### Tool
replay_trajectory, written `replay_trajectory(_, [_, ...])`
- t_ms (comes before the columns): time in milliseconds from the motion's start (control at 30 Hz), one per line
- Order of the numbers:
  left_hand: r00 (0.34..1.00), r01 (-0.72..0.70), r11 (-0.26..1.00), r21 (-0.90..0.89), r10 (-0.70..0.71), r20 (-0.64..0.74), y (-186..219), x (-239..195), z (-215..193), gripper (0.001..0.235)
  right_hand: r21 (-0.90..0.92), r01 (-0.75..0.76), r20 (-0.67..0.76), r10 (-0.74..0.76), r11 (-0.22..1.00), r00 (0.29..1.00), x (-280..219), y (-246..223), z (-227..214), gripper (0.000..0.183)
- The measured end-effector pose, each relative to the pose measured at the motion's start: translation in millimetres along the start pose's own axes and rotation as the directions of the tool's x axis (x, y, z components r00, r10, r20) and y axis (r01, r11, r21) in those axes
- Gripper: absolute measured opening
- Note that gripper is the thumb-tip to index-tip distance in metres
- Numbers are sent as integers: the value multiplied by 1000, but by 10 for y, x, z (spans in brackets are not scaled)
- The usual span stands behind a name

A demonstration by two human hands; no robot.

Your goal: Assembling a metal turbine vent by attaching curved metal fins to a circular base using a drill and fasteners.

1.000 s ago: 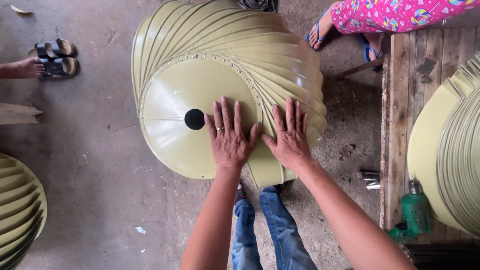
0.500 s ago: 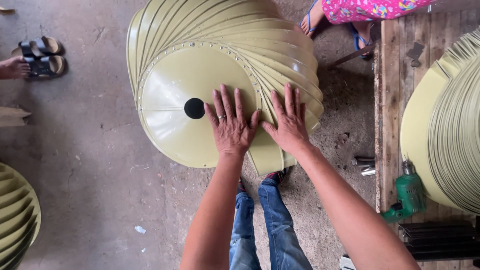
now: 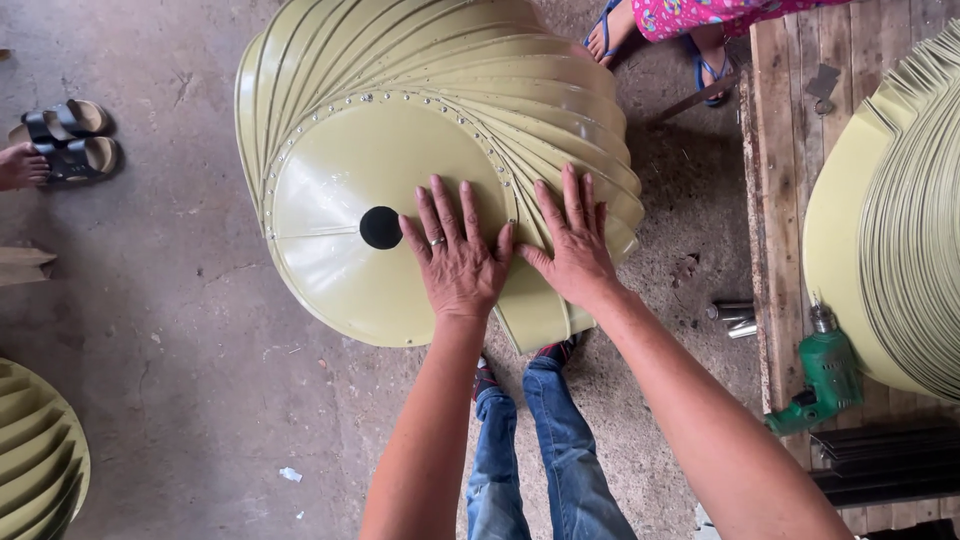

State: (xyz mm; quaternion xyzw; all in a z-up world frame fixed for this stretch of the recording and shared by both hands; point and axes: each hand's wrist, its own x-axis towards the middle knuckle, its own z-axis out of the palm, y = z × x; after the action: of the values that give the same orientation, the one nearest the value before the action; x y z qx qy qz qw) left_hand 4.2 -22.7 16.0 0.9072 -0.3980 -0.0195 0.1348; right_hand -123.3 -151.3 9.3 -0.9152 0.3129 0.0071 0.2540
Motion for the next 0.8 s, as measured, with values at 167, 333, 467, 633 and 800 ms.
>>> replay_trajectory(167, [1000,0,1000,-16,0,-12,-11,2,17,81,1,8,-15,-8,1000,1000,28,15,36,99])
replay_trajectory(333, [1000,-5,1000,-16,5,12,24,17,18,83,18,6,-47,-5,1000,999,3,51,32,101])
replay_trajectory(467, [1000,-16,1000,-19,16,-22,-42,-19,-51,82,52,40,-70,-37,998,997,-4,-44,81,100])
replay_trajectory(633, [1000,2,1000,3,-2,6,-35,-21,-18,83,175,76,-189,-42,982,981,-105,238,-86,77])
replay_trajectory(800, [999,-20,999,31,19,27,-45,-34,-58,82,365,-248,-368,383,898,847,-740,1722,-513,27])
